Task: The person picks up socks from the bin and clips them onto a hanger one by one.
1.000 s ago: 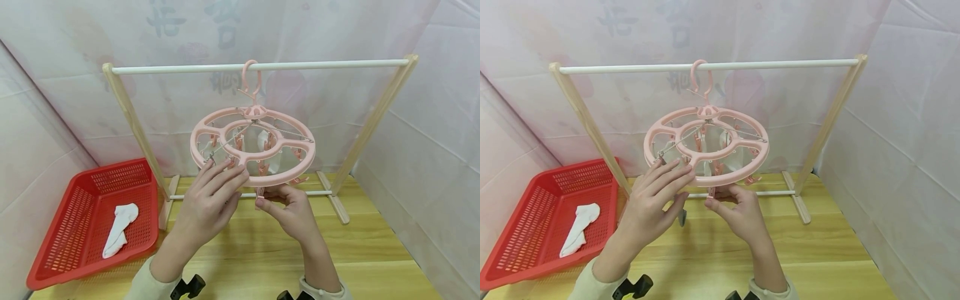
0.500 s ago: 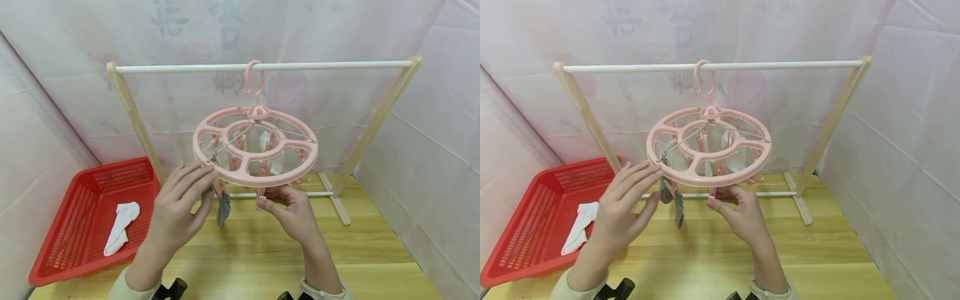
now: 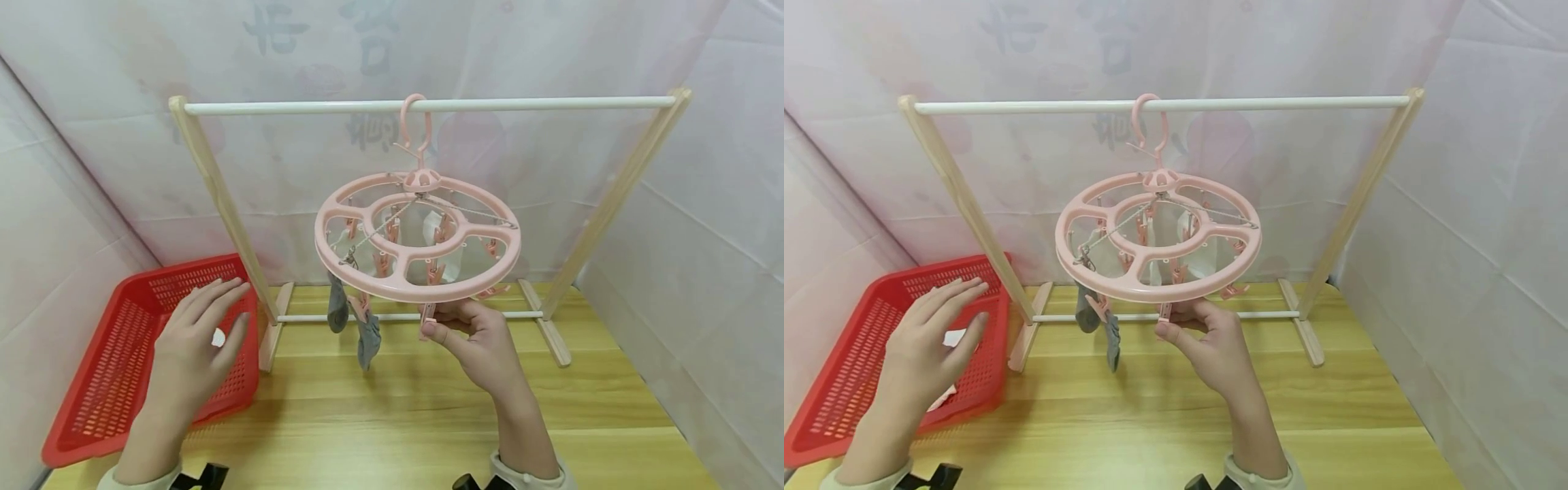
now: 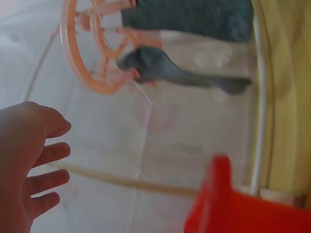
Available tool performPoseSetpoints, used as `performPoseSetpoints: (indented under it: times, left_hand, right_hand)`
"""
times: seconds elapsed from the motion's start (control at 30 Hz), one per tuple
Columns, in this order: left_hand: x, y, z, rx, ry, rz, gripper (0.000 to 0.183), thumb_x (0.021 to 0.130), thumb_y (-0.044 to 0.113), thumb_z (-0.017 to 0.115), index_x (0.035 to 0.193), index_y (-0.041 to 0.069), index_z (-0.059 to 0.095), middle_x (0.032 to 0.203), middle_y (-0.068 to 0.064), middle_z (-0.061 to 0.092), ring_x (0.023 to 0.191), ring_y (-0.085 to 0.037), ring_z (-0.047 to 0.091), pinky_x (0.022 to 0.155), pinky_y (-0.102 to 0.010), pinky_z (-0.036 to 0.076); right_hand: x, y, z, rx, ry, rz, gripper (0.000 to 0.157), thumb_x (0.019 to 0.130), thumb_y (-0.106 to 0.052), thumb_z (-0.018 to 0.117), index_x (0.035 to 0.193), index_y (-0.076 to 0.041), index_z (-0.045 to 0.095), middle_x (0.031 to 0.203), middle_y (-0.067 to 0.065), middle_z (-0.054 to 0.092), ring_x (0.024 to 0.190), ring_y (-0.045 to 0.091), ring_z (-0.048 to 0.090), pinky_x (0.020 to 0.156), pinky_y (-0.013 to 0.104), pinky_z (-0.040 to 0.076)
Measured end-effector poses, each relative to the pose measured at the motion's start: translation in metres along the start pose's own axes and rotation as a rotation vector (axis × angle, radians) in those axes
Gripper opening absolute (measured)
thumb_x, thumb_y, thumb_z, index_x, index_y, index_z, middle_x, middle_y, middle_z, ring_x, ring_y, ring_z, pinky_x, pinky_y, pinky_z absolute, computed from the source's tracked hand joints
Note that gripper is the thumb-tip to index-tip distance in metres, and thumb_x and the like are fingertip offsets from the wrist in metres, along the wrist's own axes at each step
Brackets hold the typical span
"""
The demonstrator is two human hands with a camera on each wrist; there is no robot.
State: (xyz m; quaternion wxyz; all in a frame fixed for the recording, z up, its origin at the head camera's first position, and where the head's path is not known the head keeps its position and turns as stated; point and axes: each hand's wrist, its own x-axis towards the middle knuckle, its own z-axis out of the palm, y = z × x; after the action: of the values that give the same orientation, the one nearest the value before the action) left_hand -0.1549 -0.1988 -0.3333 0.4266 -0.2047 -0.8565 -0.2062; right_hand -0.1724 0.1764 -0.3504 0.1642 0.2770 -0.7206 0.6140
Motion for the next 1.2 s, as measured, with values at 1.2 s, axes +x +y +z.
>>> performPoseSetpoints:
  times: [1.2]
  left_hand:
    - [-0.061, -0.112, 0.002, 0.145, -1.119, -0.571, 0.047, 0.094, 0.041, 0.065, 0.111, -0.003, 0.069, 0.106, -0.028, 0.066, 0.093, -0.041, 0.062, 0.082, -0.056, 0.052]
  right_hand:
    - [-0.001, 0.002, 0.008, -0.020, 0.072, -0.086, 0.016, 0.090, 0.007, 0.066, 0.104, 0.000, 0.069, 0.086, 0.007, 0.069, 0.079, 0.018, 0.069, 0.075, 0.026, 0.057]
